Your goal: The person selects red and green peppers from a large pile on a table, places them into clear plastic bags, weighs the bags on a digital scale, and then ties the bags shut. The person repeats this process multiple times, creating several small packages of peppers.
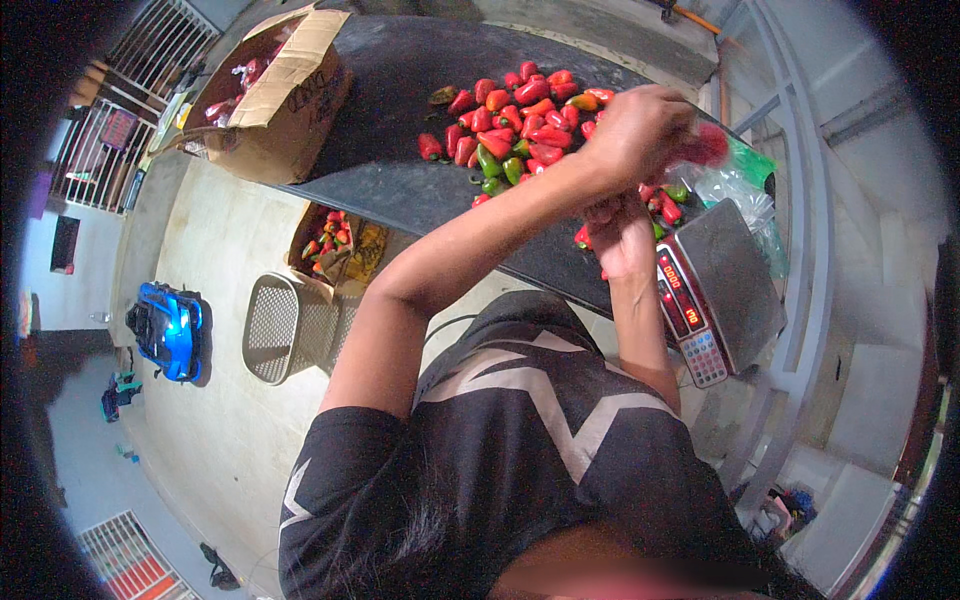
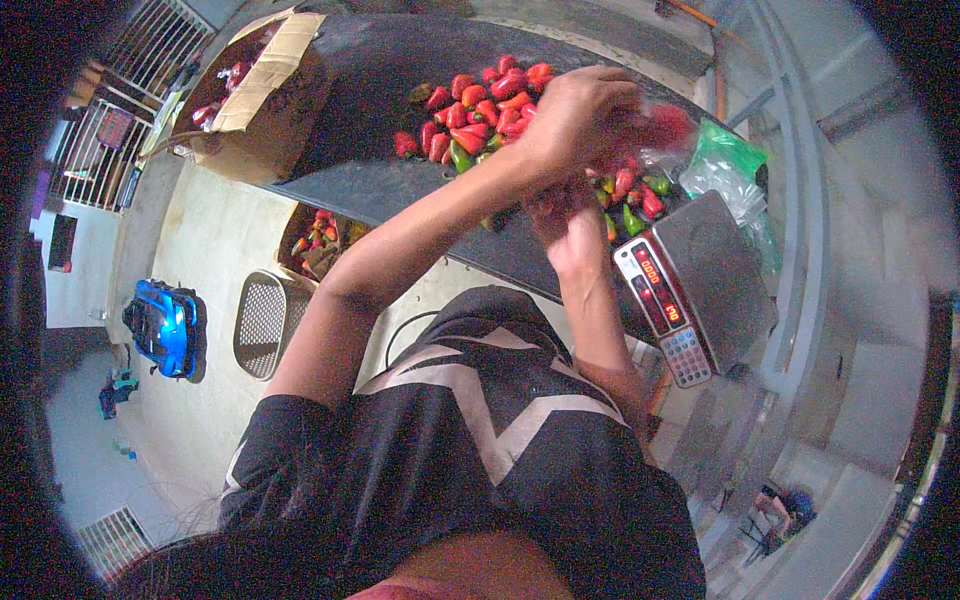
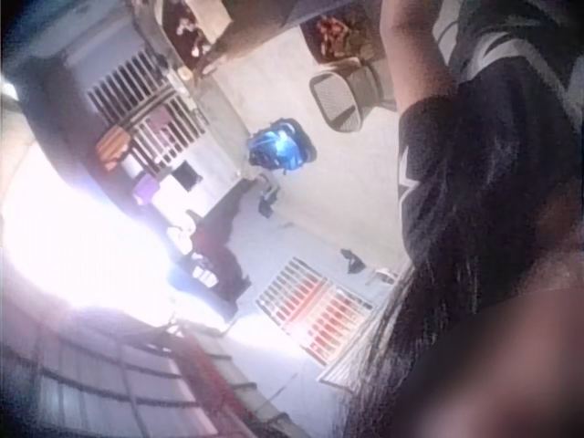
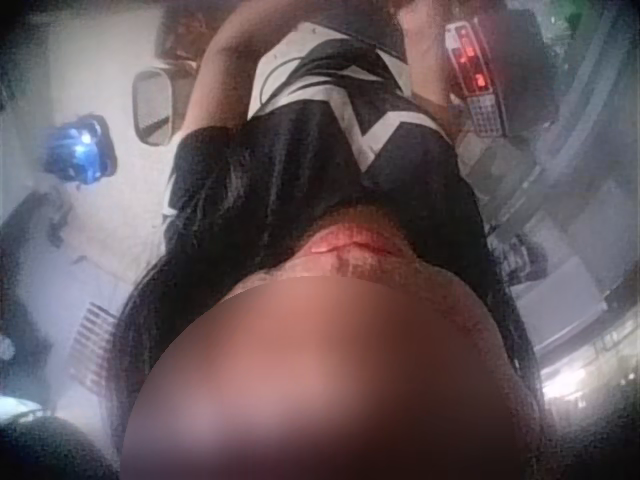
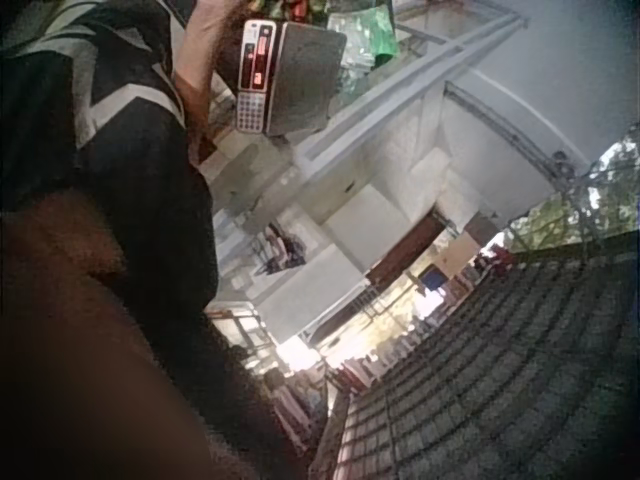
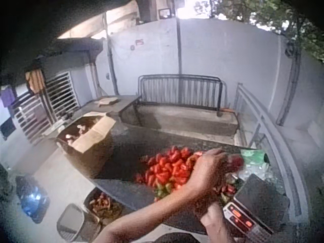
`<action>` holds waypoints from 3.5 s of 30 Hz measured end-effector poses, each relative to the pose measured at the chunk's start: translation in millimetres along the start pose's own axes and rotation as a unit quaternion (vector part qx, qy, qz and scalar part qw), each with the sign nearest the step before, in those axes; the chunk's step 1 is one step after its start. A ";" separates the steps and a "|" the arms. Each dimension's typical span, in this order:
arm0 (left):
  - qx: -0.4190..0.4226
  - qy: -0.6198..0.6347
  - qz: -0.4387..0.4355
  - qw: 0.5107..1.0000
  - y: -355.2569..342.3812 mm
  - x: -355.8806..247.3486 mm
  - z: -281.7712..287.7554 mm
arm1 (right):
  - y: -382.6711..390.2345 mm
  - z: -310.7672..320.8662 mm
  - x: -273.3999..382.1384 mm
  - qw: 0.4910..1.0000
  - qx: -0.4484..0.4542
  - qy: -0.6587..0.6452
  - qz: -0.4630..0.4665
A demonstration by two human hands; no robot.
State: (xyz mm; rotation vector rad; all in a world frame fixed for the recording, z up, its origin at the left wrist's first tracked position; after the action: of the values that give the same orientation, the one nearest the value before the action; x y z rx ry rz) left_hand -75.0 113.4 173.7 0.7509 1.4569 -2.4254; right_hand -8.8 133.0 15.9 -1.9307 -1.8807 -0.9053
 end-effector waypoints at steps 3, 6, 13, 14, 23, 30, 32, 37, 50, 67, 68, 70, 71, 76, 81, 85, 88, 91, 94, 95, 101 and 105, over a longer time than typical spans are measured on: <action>0.013 -0.056 0.020 0.998 21.3 27.5 14.0 | 17.9 1.2 41.9 0.962 0.039 0.209 0.168; 0.079 -0.001 0.054 0.995 41.5 28.9 18.5 | 27.8 10.6 100.2 0.772 -0.078 0.558 0.295; 0.131 0.320 0.107 0.932 37.8 -31.6 8.6 | 14.4 39.7 124.9 0.872 0.002 0.426 0.241; 0.121 0.359 0.105 0.919 31.8 -36.7 7.7 | 6.5 41.7 112.3 0.858 -0.007 0.461 0.226; -0.029 0.146 0.082 0.986 9.2 -2.4 17.9 | -18.5 -15.8 15.7 0.981 0.117 0.107 0.108; -0.056 -0.026 0.138 0.988 43.2 55.3 17.9 | -16.2 15.7 31.9 0.931 0.012 0.333 0.149; -0.066 -0.027 0.105 0.992 50.5 57.1 17.0 | -18.8 24.2 39.2 0.875 -0.026 0.452 0.173; -0.065 -0.019 0.079 0.995 59.2 58.4 5.5 | -37.5 39.6 26.6 0.949 0.025 0.315 0.020; -0.016 -0.001 0.223 0.975 94.2 88.1 -1.4 | -22.5 37.4 40.5 0.535 -0.064 0.800 0.265; -0.026 0.323 0.183 0.928 17.6 0.1 -3.1 | -10.1 -12.8 41.2 0.940 0.324 -0.103 0.006; -0.062 0.269 0.176 0.945 19.9 9.0 4.0 | -19.4 -5.4 23.4 0.966 0.232 -0.114 -0.020; -0.120 0.143 0.192 0.963 32.5 27.0 16.6 | -23.5 6.2 -0.7 0.994 0.095 -0.051 -0.019; -0.151 0.128 0.196 0.960 41.8 33.1 19.5 | -20.3 6.1 -8.3 0.994 0.076 -0.068 -0.036; -0.150 0.034 0.179 0.972 66.7 52.3 14.6 | -7.3 -1.9 10.1 0.994 0.105 0.010 -0.040; -0.002 0.093 0.138 0.986 68.8 32.9 -3.7 | 17.8 0.3 105.8 0.612 -0.106 0.713 0.324; 0.079 0.173 0.125 0.974 60.5 -4.8 -4.6 | 40.9 -14.7 135.4 0.558 -0.069 0.714 0.416; 0.053 0.268 0.108 0.956 44.1 -28.2 6.5 | 43.6 -3.7 151.5 0.744 -0.007 0.575 0.339; 0.027 0.468 0.201 0.860 36.3 -32.9 -7.7 | 30.1 6.6 140.3 0.816 0.012 0.509 0.273; -0.039 0.567 0.261 0.780 30.9 -18.0 -23.2 | 1.8 7.6 96.6 0.944 0.118 0.195 0.237; -0.056 0.503 0.268 0.820 30.7 -8.0 -21.9 | -11.7 14.7 73.1 0.971 0.068 0.107 0.202; -0.130 0.093 0.182 0.970 50.3 23.5 -3.9 | -22.2 37.6 13.7 0.998 -0.065 0.003 -0.007; -0.133 0.092 0.196 0.967 65.2 39.9 -9.2 | -10.4 31.1 48.3 0.887 -0.151 0.413 0.141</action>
State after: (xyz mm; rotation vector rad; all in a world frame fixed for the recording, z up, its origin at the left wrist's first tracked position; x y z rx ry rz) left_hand -78.0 92.6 99.6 1.1015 1.4910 -1.8656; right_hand -14.3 191.0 19.9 -1.5064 -0.9771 -1.6476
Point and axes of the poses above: each hand's wrist, its own y-axis away from the middle knuckle, its own z-axis out of the back of the hand, x = y × z, the point moved 7 cm from there along -y, towards the middle knuckle, and after that the axes turned 15 degrees about y, right-handed, at the moved point
